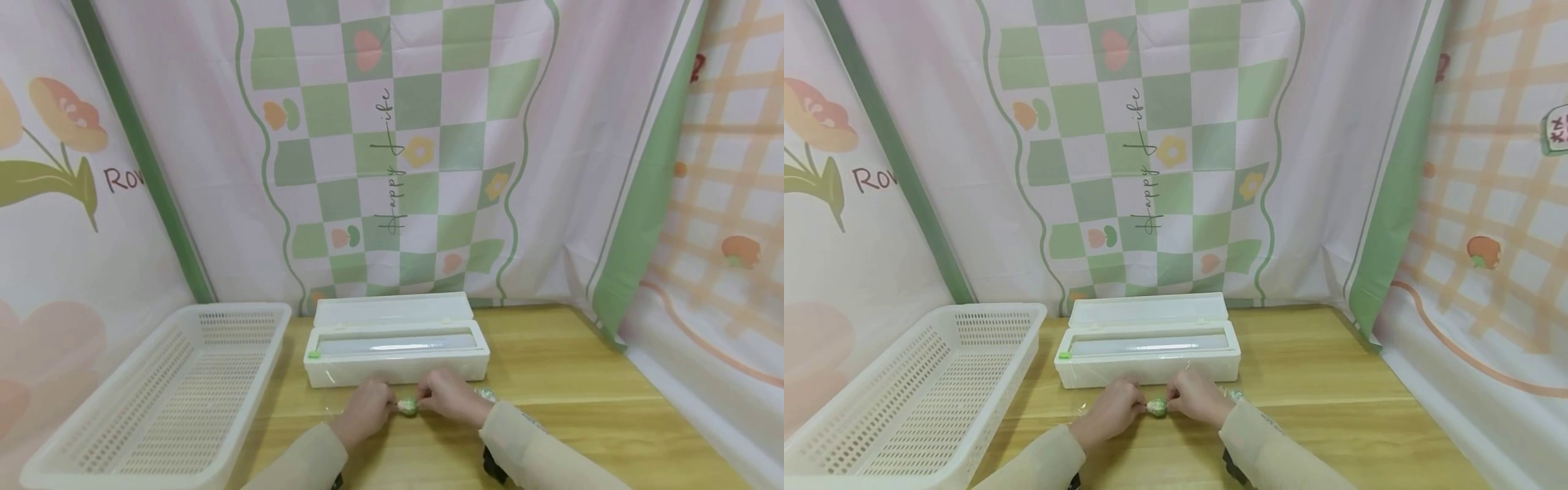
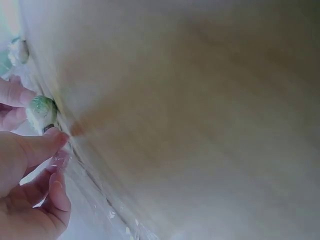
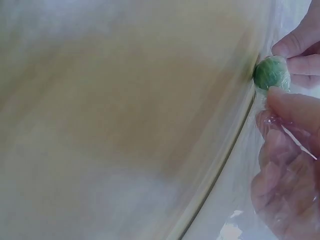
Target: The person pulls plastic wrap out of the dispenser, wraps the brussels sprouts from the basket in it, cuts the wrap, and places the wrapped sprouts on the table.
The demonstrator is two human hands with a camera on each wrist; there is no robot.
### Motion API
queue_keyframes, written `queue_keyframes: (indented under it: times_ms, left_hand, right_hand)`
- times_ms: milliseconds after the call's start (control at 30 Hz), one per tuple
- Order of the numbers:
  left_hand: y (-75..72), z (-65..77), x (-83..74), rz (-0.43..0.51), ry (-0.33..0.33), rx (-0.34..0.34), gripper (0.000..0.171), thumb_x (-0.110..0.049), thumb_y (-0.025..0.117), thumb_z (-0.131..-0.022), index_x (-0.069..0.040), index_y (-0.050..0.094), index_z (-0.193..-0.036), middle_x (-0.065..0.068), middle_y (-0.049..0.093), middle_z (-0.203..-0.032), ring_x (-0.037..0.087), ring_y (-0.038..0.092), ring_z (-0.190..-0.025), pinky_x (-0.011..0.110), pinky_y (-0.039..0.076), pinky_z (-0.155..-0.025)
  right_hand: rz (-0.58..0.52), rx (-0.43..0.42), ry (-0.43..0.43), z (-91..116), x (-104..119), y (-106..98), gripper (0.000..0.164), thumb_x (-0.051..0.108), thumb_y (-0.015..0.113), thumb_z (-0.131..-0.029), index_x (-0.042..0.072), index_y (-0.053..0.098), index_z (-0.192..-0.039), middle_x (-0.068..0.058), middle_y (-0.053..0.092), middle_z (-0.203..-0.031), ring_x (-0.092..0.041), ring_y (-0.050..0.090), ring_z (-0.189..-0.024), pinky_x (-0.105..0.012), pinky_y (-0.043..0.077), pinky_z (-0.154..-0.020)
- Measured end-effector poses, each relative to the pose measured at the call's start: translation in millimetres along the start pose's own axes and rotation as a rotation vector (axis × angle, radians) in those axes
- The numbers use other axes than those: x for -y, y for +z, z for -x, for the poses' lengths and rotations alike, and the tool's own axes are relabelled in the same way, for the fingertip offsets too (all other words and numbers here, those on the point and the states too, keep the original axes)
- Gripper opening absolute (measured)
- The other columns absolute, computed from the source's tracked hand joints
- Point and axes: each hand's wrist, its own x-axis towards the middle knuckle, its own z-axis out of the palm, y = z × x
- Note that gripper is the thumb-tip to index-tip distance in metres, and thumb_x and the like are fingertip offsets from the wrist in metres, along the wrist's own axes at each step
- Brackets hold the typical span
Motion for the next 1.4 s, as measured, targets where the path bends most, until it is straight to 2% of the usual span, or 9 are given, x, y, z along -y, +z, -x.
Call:
queue_keyframes:
  times_ms: [200,433,633,767,900,967,1033,1267,1400]
  left_hand:
    - [-2.0,-0.3,0.5,0.043,0.033,-0.004,0.005,-0.01,0.074,-0.073,-0.012,0.071,-0.069,-0.006,0.064,-0.064,0.003,0.053,-0.057,0.015,0.044,-0.057]
    - [-4.1,0.6,0.3,0.13,-0.006,0.013,0.008,-0.001,0.07,-0.071,-0.008,0.069,-0.075,-0.003,0.065,-0.07,0.005,0.055,-0.063,0.017,0.046,-0.06]
    - [-6.0,2.0,2.3,0.162,-0.005,0.014,0.006,-0.004,0.071,-0.072,-0.007,0.068,-0.076,-0.003,0.064,-0.07,0.004,0.053,-0.062,0.017,0.045,-0.059]
    - [-9.8,4.4,4.0,0.185,-0.039,0.019,0.008,-0.008,0.072,-0.074,-0.006,0.068,-0.08,-0.002,0.064,-0.073,0.008,0.055,-0.066,0.021,0.047,-0.062]
    - [-20.8,5.9,7.2,0.281,-0.111,0.042,0.011,-0.008,0.068,-0.08,-0.003,0.066,-0.089,0.002,0.063,-0.082,0.013,0.058,-0.076,0.027,0.049,-0.069]
    - [-29.0,5.3,9.6,0.304,-0.131,0.02,0.012,-0.007,0.066,-0.082,-0.002,0.065,-0.093,0.003,0.062,-0.085,0.015,0.058,-0.079,0.027,0.05,-0.07]
    - [-38.9,3.1,12.5,0.289,-0.141,-0.017,0.014,-0.009,0.065,-0.083,-0.002,0.064,-0.095,0.004,0.062,-0.086,0.016,0.058,-0.08,0.028,0.05,-0.07]
    - [-70.8,-3.2,26.7,0.135,-0.109,-0.204,0.026,-0.014,0.069,-0.081,0.0,0.063,-0.102,0.01,0.064,-0.092,0.023,0.061,-0.081,0.033,0.052,-0.071]
    - [-88.3,-1.5,33.9,0.044,-0.128,-0.261,0.043,-0.017,0.073,-0.078,0.006,0.058,-0.111,0.019,0.06,-0.103,0.031,0.058,-0.092,0.04,0.05,-0.08]
  right_hand:
    - [-0.015,0.04,0.017,-0.4,0.5,-3.3,0.009,0.007,0.074,-0.074,0.012,0.068,-0.069,0.007,0.062,-0.065,-0.004,0.051,-0.059,-0.021,0.044,-0.056]
    - [-0.054,0.052,0.016,-0.3,0.1,-3.6,0.008,0.004,0.073,-0.074,0.007,0.067,-0.078,0.003,0.062,-0.069,-0.005,0.052,-0.059,-0.021,0.046,-0.055]
    - [-0.056,0.067,0.04,-0.4,-0.7,-2.6,0.011,0.006,0.075,-0.072,0.007,0.069,-0.081,0.007,0.061,-0.072,-0.005,0.053,-0.065,-0.021,0.047,-0.06]
    - [-0.067,0.063,0.061,0.0,-0.6,-5.1,0.02,0.009,0.074,-0.075,0.001,0.068,-0.092,0.007,0.058,-0.068,-0.005,0.05,-0.06,-0.022,0.046,-0.056]
    - [-0.08,0.04,0.053,-1.2,0.5,-10.2,0.018,0.01,0.071,-0.078,0.001,0.067,-0.093,0.006,0.058,-0.068,-0.005,0.051,-0.061,-0.023,0.046,-0.056]
    - [-0.066,0.016,0.031,-3.3,1.5,-13.1,0.015,0.009,0.07,-0.079,0.001,0.067,-0.091,0.005,0.059,-0.07,-0.006,0.053,-0.062,-0.024,0.047,-0.057]
    - [-0.048,-0.006,0.014,-6.1,2.9,-16.3,0.012,0.008,0.069,-0.08,0.0,0.067,-0.089,0.004,0.06,-0.071,-0.006,0.053,-0.063,-0.024,0.047,-0.057]
    - [-0.033,-0.066,0.037,-19.8,13.5,-28.5,0.013,0.008,0.066,-0.083,-0.002,0.066,-0.092,0.002,0.059,-0.071,-0.008,0.051,-0.061,-0.026,0.046,-0.056]
    - [-0.053,-0.066,0.051,-29.0,19.0,-31.9,0.014,0.01,0.063,-0.086,0.0,0.066,-0.095,0.002,0.059,-0.074,-0.009,0.052,-0.063,-0.027,0.046,-0.057]
